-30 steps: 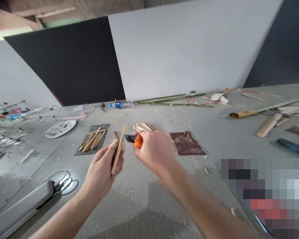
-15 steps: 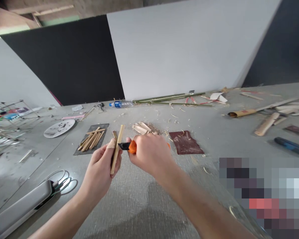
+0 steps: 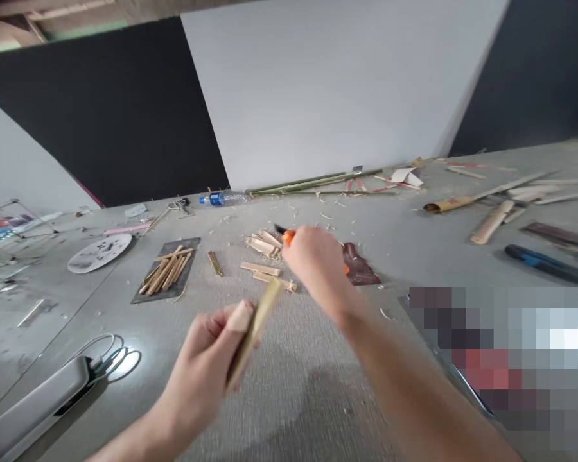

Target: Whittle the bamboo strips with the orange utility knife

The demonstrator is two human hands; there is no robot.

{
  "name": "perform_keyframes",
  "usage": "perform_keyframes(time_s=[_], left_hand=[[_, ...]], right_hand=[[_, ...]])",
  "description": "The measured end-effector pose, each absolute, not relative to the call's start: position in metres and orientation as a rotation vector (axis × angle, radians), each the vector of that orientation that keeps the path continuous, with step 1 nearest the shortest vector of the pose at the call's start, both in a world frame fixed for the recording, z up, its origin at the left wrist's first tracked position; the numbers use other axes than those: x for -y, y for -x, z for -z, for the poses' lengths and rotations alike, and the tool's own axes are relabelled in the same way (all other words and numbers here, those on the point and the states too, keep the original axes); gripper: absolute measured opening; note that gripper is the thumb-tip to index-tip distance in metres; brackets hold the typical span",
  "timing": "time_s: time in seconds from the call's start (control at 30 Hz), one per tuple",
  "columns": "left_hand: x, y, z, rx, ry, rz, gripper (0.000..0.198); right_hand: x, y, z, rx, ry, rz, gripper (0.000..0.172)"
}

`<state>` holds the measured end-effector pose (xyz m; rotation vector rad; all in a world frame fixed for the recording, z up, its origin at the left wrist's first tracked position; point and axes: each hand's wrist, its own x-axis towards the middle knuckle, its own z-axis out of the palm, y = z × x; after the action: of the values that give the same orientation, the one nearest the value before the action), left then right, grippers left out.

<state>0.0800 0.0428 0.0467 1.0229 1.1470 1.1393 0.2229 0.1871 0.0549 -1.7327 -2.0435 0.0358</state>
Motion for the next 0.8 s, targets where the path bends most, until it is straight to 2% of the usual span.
perform_keyframes(time_s=[0.13, 0.37, 0.57, 0.8], left_hand=[[-0.042, -0.085, -0.048, -1.123, -0.867, -1.133, 0.063], [-0.069, -0.060, -0.040, -1.152, -0.662, -1.318, 0.046], [-0.071, -0.058, -0.042, -1.170, -0.696, -1.352, 0.046], [-0.073, -0.055, -0.042, -1.184, -0.733, -1.402, 0.049]], right_hand=[[-0.205, -0.242, -0.053, 1.914, 1.895, -0.002, 0.033], [-0.173, -0.213, -0.062, 2.095, 1.642, -0.057, 0.027], [-0.152, -0.197, -0.063, 2.246, 1.507, -0.040, 0.014], [-0.143, -0.190, -0.058, 2.310, 1.468, -0.029, 0.022]])
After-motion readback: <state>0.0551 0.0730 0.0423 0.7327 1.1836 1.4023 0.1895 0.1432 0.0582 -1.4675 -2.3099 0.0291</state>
